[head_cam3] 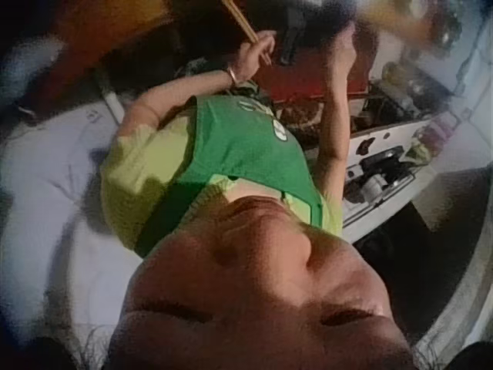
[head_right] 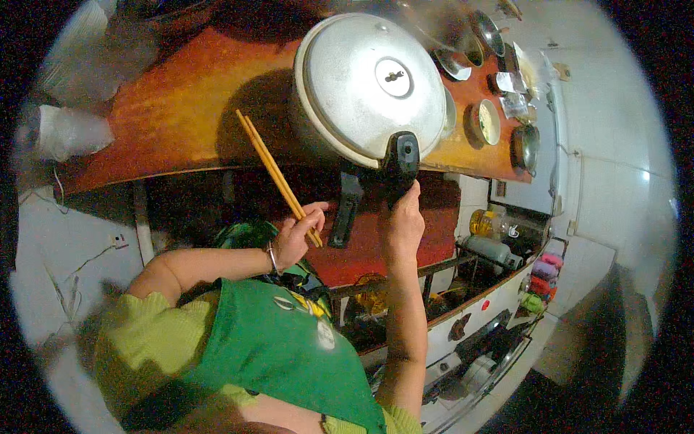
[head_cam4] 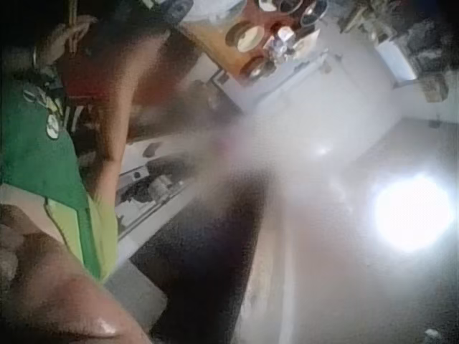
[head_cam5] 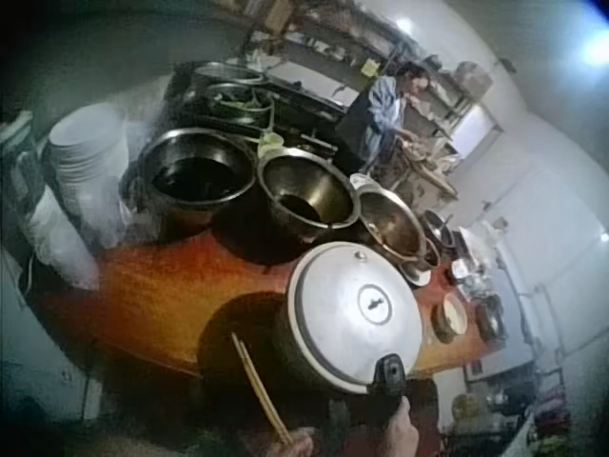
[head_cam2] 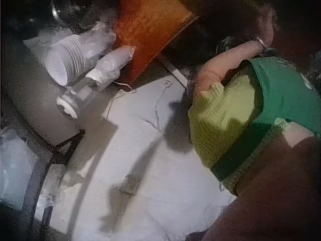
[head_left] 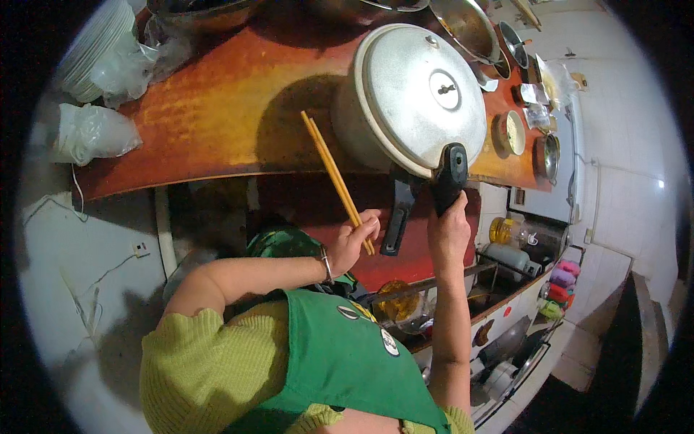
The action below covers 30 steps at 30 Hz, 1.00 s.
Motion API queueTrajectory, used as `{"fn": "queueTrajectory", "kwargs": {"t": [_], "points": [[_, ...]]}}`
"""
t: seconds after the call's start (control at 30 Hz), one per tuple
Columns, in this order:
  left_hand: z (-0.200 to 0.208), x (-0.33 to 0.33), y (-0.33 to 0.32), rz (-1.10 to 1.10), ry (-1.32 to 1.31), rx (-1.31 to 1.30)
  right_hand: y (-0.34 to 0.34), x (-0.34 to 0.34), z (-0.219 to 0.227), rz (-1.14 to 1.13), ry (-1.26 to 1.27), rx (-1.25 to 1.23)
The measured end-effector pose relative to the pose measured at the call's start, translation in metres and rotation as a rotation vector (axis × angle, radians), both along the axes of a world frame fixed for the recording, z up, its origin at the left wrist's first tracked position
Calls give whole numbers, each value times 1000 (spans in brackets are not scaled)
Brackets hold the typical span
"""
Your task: The person serves noodles and vegetables from a pressure cooker into bowls using chopsticks and a ladle. They transfer cooked noodles and broth into multiple bowls and arrange them on the counter.
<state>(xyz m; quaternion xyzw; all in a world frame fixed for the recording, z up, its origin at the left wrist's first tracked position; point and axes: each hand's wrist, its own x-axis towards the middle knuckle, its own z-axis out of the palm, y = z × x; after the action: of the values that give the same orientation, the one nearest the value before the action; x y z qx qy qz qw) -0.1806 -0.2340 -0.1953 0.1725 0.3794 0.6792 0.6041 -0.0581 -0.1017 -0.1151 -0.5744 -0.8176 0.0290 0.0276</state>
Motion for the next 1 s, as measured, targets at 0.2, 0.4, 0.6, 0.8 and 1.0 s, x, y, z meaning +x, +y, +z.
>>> {"fn": "queueTrajectory", "kwargs": {"t": [0.2, 0.4, 0.6, 0.8, 1.0], "points": [[-5, 5, -3, 1, -124, -28, -3, -8, 13, 12, 38, -38], [3, 1, -5, -27, -182, -45, 20, 33, -4, 255, 162, -142], [32, -4, -3, -167, 46, 23, 32, 81, -29, -107, 599, -518], [44, 4, 2, -180, 7, -27, 4, 49, -13, -112, 480, -497], [48, 3, -6, -104, 97, 40, -9, 35, 12, -99, 555, -579]]}}
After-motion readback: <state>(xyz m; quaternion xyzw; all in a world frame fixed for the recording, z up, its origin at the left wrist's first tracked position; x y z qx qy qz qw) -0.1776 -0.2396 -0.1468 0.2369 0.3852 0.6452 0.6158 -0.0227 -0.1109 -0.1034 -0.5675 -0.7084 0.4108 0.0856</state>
